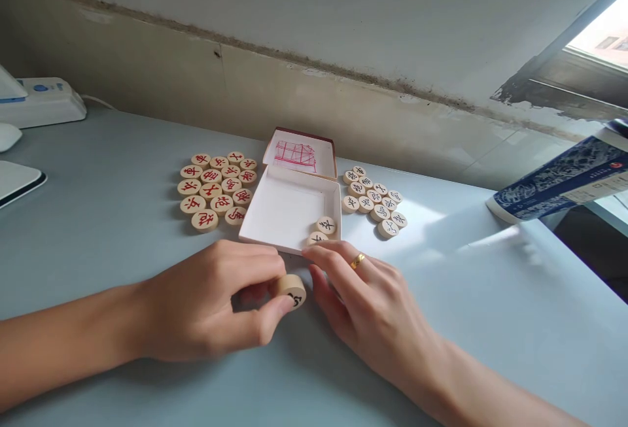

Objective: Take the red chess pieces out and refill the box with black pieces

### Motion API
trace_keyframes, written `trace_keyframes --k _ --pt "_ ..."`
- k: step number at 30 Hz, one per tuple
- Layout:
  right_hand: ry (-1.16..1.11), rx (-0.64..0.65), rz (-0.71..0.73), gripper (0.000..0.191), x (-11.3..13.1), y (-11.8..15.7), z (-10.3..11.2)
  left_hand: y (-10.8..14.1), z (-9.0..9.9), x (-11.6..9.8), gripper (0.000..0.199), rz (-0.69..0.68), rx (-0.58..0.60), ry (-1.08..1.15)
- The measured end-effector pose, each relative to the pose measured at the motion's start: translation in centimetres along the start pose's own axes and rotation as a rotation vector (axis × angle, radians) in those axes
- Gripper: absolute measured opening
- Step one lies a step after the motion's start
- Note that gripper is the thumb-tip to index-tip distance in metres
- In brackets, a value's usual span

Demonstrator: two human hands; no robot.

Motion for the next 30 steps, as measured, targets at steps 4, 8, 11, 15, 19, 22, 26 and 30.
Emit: trace_keyframes --k 4,8,11,15,19,22,26,30 --pt "0.122 -0.005 -0.009 0.021 -0.04 0.07 0.04 0.11 -0.22 0.13 0.02 -0.045 0.032 -0.026" --pt "0.175 -0.013 0.007 0.024 -0.02 0.11 0.28 0.24 -0.36 0.25 0.018 -0.06 0.045 -0.081" --pt "0.156 -0.004 -0.001 0.025 -0.2 0.14 0.21 0.13 -0.4 0.19 0.02 -0.066 0.057 -0.133" --pt "0.132 -0.025 -0.003 0.021 -0.39 0.02 0.02 -0.05 -0.4 0.08 0.024 -0.07 0.058 -0.173" --pt "0.145 -0.077 -0.005 0.015 -0.27 -0.28 0.07 0.09 -0.48 0.21 0.025 -0.069 0.062 -0.187" --pt "0.125 -0.075 0.012 0.015 -0.09 -0.38 0.18 0.24 -0.52 0.38 0.026 -0.06 0.072 -0.173" --pt "0.037 -0.068 0.062 0.014 0.07 -0.28 0.39 0.17 -0.54 0.41 0.024 -0.05 0.09 -0.124" --pt "-0.083 -0.047 0.115 0.017 0.22 -0.08 0.68 0.05 -0.52 0.17 0.017 -0.054 0.062 -0.069"
Point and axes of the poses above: each hand's wrist, its own y-axis away from the middle knuckle, its own z-axis out of the back of the hand, x = y × z, the point moved 1 cm from there along -y, towards the middle knuckle, and after that the axes turned 13 degrees about x, right-handed, at the moved point
